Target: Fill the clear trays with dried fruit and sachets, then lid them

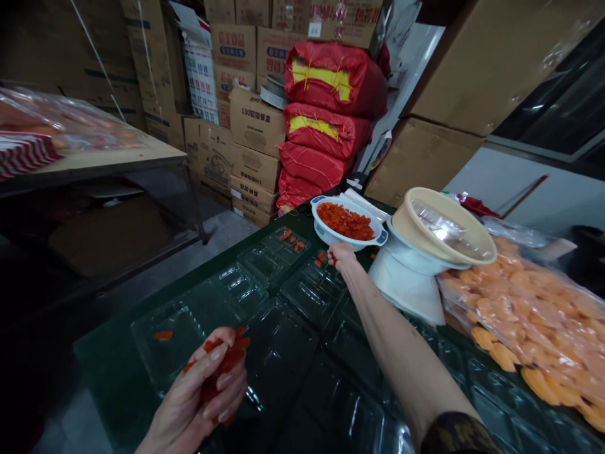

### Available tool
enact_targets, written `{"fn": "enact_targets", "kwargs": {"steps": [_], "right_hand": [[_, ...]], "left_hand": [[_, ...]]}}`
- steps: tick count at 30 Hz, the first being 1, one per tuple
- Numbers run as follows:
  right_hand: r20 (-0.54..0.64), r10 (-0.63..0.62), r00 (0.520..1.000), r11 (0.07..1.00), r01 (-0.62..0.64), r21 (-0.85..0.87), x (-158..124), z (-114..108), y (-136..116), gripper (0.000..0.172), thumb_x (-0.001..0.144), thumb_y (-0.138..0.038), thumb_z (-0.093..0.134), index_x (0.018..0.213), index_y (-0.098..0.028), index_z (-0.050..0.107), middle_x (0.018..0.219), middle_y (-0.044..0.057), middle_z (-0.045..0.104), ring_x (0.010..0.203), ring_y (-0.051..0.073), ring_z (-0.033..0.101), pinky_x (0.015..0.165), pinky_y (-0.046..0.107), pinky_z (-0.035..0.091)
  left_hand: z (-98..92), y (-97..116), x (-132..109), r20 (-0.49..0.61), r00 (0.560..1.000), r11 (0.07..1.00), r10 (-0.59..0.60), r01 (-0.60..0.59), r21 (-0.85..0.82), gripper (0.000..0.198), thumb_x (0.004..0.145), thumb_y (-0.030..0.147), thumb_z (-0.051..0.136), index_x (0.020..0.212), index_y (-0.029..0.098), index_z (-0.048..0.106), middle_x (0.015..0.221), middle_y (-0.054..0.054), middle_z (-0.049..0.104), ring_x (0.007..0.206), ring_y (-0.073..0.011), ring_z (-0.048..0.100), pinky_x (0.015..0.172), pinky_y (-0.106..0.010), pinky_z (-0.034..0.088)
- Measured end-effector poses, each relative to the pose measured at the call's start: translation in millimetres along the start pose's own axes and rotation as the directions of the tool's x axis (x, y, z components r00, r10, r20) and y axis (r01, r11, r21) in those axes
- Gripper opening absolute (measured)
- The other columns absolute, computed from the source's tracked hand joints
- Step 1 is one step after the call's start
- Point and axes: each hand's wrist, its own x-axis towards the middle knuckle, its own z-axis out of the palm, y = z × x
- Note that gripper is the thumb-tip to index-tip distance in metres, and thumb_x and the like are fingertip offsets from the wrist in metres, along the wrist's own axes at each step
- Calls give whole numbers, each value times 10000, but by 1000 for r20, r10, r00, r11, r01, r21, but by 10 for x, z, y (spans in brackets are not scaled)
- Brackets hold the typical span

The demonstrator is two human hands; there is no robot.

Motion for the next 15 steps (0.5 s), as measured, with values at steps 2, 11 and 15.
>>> {"fn": "enact_targets", "kwargs": {"steps": [2,11,15], "right_hand": [[-14,-75,997,982,71,-172,-36,-20,26,270,880,-324,518,1064,-130,551,1009,57,579,828,156,582,704,328,511],[52,-302,952,670,251,-699,-17,25,75,268,701,-353,695,554,-177,556,653,24,544,758,188,560,599,250,404],[90,-352,932,585,294,-756,-23,19,112,217,707,-345,677,592,-190,576,667,30,554,794,202,569,643,265,421]], "left_hand": [[-5,-3,-2,4,1000,1000,1,-1,-5,124,847,328,510,839,204,503,543,58,416,335,-20,252,365,-174,273],[15,4,-13,-40,999,1000,-5,5,4,137,840,340,524,850,205,501,537,61,412,333,-20,254,369,-180,250],[22,10,-16,-47,999,1000,-16,17,10,146,830,353,538,837,211,507,535,61,414,330,-21,250,370,-182,261]]}}
